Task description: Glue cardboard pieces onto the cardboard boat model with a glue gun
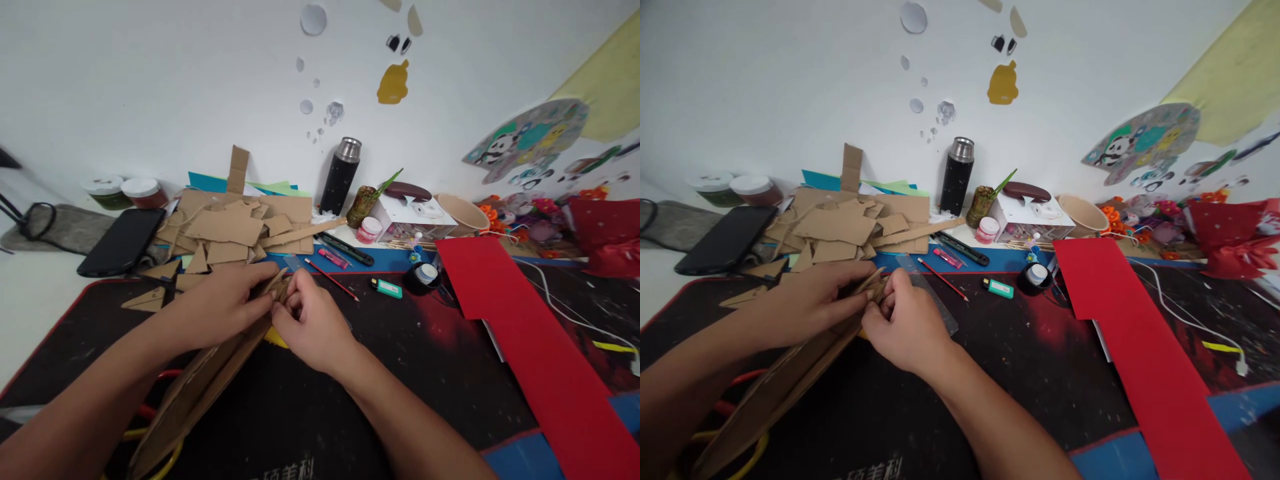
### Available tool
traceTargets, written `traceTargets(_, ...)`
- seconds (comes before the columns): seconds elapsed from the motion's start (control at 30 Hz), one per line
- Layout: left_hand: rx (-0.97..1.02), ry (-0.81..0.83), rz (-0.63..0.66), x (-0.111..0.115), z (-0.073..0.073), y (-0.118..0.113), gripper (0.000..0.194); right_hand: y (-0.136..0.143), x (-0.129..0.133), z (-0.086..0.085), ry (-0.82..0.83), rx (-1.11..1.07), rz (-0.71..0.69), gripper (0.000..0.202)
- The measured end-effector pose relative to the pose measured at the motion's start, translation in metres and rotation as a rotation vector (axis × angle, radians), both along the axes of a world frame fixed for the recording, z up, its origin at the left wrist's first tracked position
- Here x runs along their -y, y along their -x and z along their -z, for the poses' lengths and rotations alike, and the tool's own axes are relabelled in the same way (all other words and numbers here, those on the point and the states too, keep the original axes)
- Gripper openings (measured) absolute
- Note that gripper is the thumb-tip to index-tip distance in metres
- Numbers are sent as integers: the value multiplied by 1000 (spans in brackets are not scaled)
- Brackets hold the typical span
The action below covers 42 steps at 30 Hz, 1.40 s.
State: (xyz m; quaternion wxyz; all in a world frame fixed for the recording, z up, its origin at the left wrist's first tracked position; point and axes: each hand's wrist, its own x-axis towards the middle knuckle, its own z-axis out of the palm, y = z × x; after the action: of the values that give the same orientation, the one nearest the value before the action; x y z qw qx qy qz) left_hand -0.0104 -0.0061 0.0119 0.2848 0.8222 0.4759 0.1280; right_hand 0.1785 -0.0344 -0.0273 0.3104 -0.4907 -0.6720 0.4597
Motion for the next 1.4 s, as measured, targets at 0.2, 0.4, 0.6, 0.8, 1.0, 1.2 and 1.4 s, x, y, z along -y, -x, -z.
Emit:
traceTargets(0.2, -1, -26, 8, 0, -2, 0, 22, 0, 0, 0, 3, -3, -6, 24)
traceTargets(0.4, -8, -26, 6, -1, -2, -1, 21, 0, 1, 1, 4, 8, -11, 24)
traceTargets(0.6, -15, -17, -4, 0, -4, -2, 19, 0, 0, 1, -29, 37, -6, 24)
traceTargets(0.8, -18, -22, 0, 0, -4, -1, 20, 0, 0, -1, -17, 55, -4, 25)
traceTargets(1.0, -9, -30, 7, 0, -2, -1, 21, 0, 0, -1, -16, 37, -3, 25)
traceTargets(1.2, -24, -10, 1, 0, -3, -2, 22, 0, 0, 2, -31, 21, -4, 24)
traceTargets(1.4, -10, 6, 1, 0, -2, -1, 20, 0, 0, 0, -38, 13, -3, 24)
